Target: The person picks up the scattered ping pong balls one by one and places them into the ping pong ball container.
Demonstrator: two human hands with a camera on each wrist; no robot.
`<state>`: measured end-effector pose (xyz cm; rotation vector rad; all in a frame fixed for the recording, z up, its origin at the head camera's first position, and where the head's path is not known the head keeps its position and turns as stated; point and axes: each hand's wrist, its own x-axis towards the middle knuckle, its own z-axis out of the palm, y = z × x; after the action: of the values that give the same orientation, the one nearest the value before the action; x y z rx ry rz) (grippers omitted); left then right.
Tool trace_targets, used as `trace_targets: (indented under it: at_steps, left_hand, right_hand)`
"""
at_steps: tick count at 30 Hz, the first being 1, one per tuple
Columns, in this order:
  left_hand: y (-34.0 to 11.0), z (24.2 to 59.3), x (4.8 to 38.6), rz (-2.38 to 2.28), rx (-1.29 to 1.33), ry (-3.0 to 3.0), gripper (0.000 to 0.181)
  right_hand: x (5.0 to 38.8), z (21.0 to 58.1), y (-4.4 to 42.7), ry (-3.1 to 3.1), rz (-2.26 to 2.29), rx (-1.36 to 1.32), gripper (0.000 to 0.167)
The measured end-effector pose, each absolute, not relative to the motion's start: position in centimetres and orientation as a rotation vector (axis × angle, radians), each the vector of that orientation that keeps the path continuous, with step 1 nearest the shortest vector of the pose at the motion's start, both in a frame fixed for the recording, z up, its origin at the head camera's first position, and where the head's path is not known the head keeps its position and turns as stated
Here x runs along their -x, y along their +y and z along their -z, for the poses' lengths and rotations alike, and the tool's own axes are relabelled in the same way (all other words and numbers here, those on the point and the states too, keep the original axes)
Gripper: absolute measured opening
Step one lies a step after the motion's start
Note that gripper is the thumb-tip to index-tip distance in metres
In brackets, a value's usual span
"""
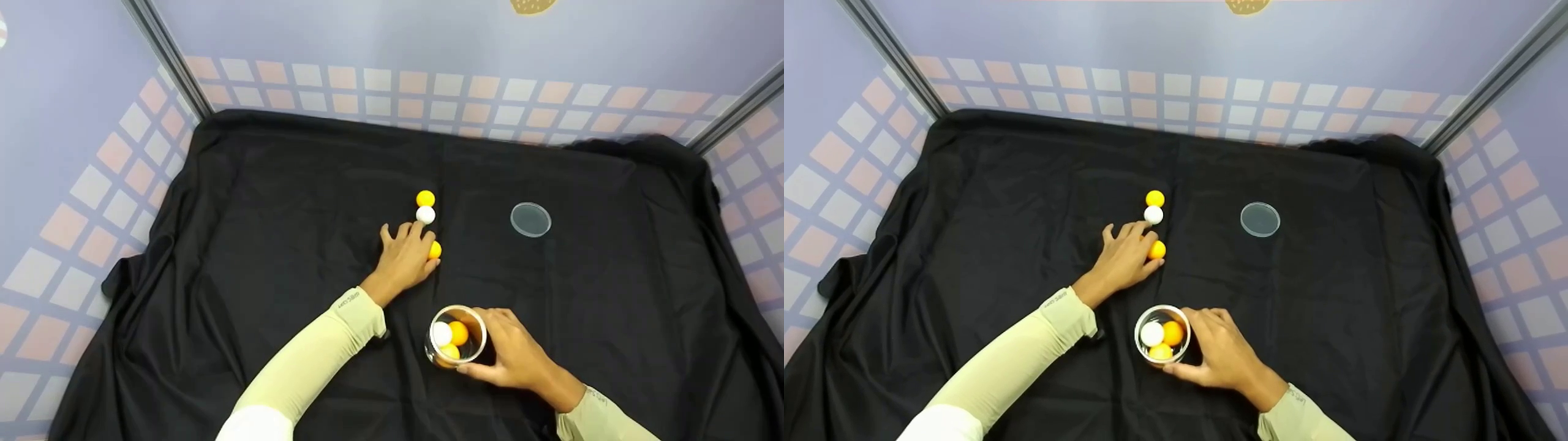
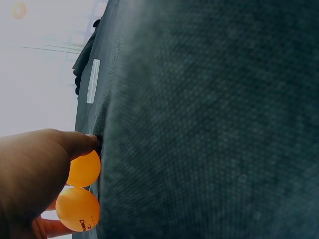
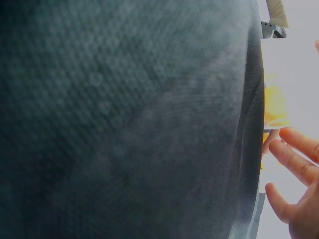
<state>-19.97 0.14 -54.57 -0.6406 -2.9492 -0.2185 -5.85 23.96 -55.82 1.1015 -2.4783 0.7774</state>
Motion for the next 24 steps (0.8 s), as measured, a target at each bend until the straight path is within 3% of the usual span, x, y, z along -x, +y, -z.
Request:
trace_targets:
  at_steps: [24]
  left_hand:
    - [0.43, 53.85, 19.57, 0.19, 0.652, -2.922, 0.044]
  right_hand:
    - [5.8, 55.84, 23.98, -2.487, -0.775, -1.096, 0.088]
